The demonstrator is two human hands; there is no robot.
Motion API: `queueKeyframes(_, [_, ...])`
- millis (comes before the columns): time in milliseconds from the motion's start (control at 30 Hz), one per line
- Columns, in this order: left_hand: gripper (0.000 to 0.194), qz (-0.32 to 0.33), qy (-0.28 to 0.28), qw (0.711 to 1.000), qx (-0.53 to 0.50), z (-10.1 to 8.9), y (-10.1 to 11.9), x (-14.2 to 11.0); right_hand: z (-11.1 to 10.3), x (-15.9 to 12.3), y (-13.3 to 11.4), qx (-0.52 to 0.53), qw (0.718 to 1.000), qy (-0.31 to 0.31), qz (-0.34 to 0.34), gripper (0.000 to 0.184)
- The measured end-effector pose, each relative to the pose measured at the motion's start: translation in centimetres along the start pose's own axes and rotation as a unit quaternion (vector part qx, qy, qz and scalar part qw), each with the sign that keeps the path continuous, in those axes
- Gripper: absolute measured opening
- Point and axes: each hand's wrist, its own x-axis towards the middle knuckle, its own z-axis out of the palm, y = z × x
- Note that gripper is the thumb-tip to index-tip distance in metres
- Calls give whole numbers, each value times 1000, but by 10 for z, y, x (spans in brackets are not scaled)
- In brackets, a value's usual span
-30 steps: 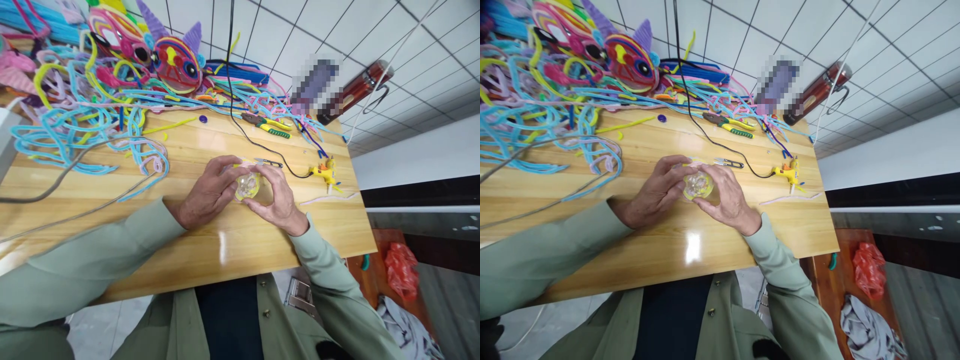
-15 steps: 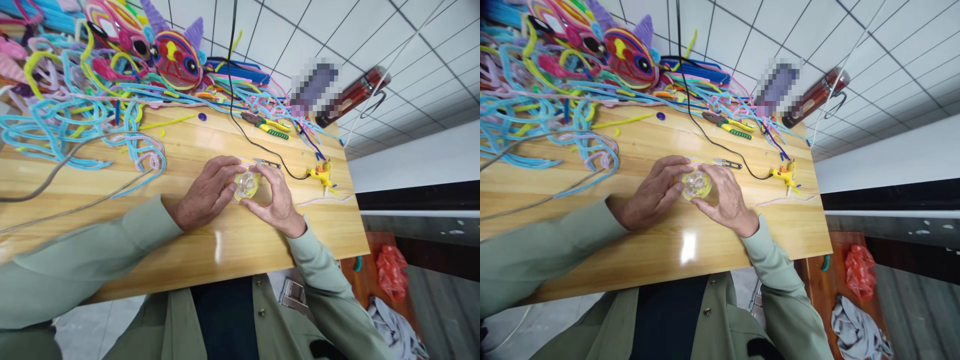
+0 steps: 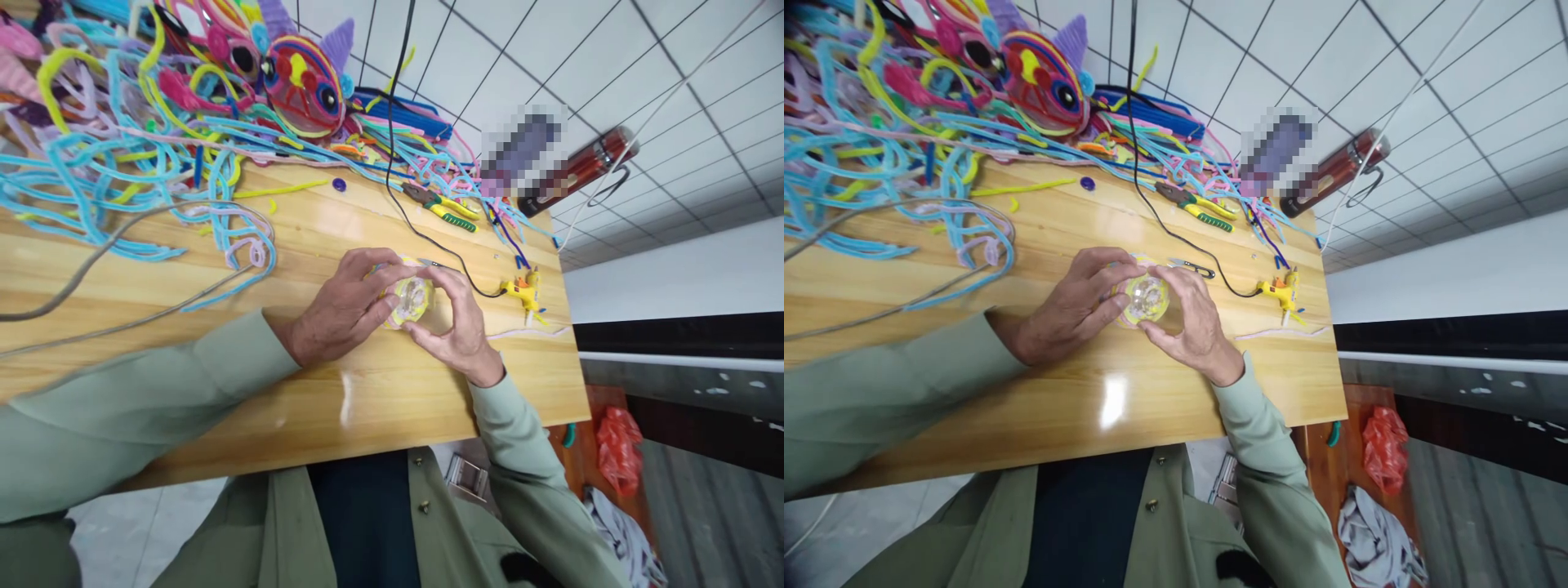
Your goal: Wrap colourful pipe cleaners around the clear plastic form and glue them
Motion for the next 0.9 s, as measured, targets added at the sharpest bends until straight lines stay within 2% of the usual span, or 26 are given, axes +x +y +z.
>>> queueKeyframes(367, [37,-30,-15,999,-24,-3,0,1,1,0,-6,-7,1000,-13,22,79])
queueKeyframes(567, [40,-4,-26,997,-76,-5,-5,-2,5,1,-10,4,1000,-7,15,86])
queueKeyframes(667, [39,-3,-11,997,-80,-2,-5,-4,5,1,-8,0,1000,-2,10,83])
queueKeyframes(900, [37,-36,20,996,-81,7,1,-5,-5,8,2,4,999,-34,-22,82])
